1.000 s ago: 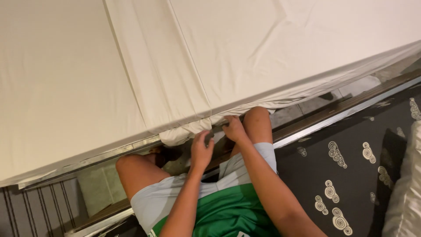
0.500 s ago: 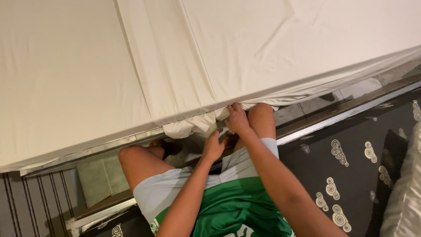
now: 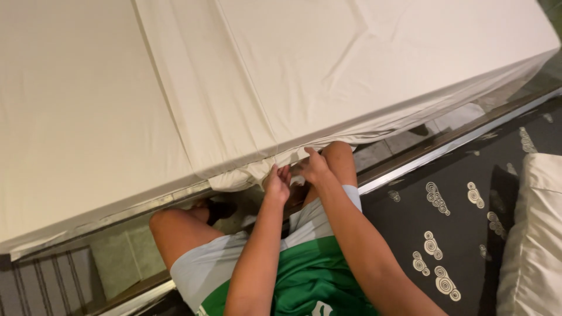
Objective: The person sits on the floor and tucks a white fitted sheet onto a mattress. They pull the elasticized corners and edges of the sheet over the mattress and smooth the surface with their hands.
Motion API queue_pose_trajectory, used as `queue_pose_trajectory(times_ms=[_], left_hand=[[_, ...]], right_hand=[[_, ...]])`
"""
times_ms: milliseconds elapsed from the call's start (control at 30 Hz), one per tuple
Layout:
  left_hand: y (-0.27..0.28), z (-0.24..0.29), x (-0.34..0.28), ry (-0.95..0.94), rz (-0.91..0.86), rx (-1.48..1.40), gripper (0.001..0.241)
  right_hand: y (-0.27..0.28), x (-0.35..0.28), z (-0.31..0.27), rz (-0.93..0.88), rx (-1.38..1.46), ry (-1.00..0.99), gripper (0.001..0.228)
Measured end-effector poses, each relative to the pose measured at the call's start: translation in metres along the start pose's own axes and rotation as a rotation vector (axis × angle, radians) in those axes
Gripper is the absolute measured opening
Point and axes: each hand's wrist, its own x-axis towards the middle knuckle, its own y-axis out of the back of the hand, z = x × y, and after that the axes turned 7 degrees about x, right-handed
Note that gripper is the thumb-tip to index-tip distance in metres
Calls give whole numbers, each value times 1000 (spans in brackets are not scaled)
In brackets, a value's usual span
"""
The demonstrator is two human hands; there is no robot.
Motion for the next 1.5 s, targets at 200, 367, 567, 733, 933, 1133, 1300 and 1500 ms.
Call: queue_pose_trajectory(times_ms=[200, 367, 567, 733, 933, 1133, 1300, 1500], left_hand=[[-25, 25, -40, -94, -103, 205, 27], [-21, 30, -34, -146, -128, 229, 26], [-33, 33, -43, -192, -188, 148, 23], [-22, 26, -35, -225, -187, 189, 23], [-22, 17, -43, -197, -152, 273, 22], [-25, 20, -53, -159, -161, 291, 28], [-23, 22, -46, -147, -182, 322, 28], [-28, 28, -63, -158, -190, 306, 27]], right_hand=[[-9, 4, -11, 26, 177, 87, 91], [-7, 37, -15, 95, 361, 75, 87], [21, 149, 23, 148, 402, 115, 70], [7, 104, -36, -28, 451, -61, 69], [3, 93, -48, -131, 472, 125, 71], [-1, 58, -53, -66, 443, 216, 66], [-9, 42, -53, -118, 526, 131, 79], [-43, -3, -58, -85, 637, 129, 71]])
